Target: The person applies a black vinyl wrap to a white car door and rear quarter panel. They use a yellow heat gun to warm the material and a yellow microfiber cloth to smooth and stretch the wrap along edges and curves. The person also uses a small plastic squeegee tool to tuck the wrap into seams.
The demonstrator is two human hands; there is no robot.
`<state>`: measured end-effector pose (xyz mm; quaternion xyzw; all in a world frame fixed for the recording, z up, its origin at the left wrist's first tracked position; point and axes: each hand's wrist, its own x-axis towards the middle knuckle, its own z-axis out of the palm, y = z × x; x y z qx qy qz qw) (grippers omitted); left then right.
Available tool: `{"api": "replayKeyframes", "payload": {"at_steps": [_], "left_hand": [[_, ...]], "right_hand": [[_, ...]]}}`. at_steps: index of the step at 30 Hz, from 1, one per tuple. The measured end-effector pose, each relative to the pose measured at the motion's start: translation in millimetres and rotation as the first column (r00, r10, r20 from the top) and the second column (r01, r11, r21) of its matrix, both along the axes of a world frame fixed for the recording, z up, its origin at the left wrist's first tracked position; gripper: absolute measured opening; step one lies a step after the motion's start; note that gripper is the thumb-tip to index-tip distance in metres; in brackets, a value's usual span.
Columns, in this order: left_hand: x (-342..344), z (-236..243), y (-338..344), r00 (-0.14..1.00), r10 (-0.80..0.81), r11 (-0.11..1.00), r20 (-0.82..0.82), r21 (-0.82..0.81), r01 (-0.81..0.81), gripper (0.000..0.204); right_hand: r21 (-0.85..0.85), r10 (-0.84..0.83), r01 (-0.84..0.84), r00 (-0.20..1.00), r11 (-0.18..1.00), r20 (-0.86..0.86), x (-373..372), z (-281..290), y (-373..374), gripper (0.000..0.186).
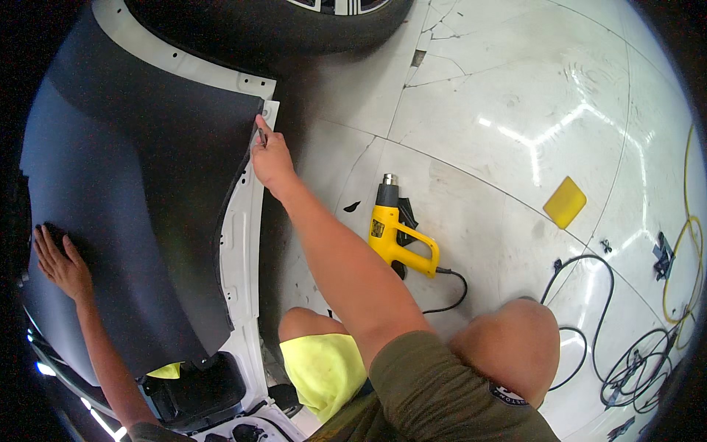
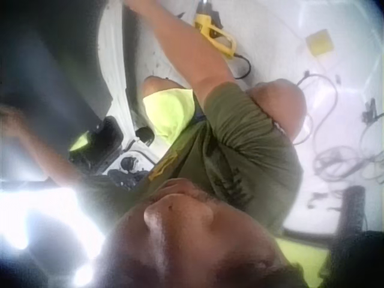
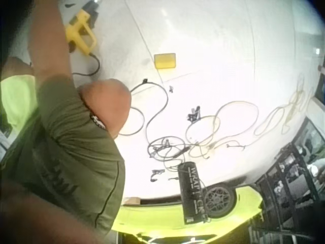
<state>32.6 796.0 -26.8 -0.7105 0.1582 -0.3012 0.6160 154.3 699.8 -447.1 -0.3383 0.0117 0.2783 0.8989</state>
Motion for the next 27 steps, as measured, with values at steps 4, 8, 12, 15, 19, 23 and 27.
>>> {"api": "replayKeyframes", "payload": {"at_steps": [4,8,12,15,19,23,27], "left_hand": [[1,2,4,1.0,-0.009,1.0,0.015,-0.012,0.009,0.051],[-5,9,11,1.0,-0.001,1.0,-0.002,0.018,0.001,0.052],[-1,5,9,0.999,-0.047,0.999,-0.028,-0.006,0.047,0.052],[-2,8,13,0.998,-0.041,0.999,-0.045,-0.004,0.04,0.052],[-3,11,18,0.999,-0.03,0.999,-0.024,0.029,0.03,0.053],[0,5,14,1.0,-0.024,0.999,-0.019,0.043,0.024,0.053],[2,8,13,0.999,-0.031,0.997,-0.012,0.064,0.032,0.052]], "right_hand": [[-0.044,-0.063,0.064,0.997,0.997,0.04,2,3,6,0.053],[-0.04,-0.026,0.026,1.0,0.999,0.01,2,5,12,0.055],[-0.028,0.019,-0.02,0.999,0.999,-0.025,17,2,3,0.057],[0.019,-0.055,0.056,0.998,0.998,-0.043,21,-1,12,0.058],[0.042,-0.032,0.034,0.998,0.999,-0.049,25,0,10,0.06],[-0.026,0.043,-0.043,0.999,0.999,0.002,38,-7,-2,0.061],[0.001,-0.083,0.083,0.992,0.997,-0.091,33,-13,6,0.056]]}}
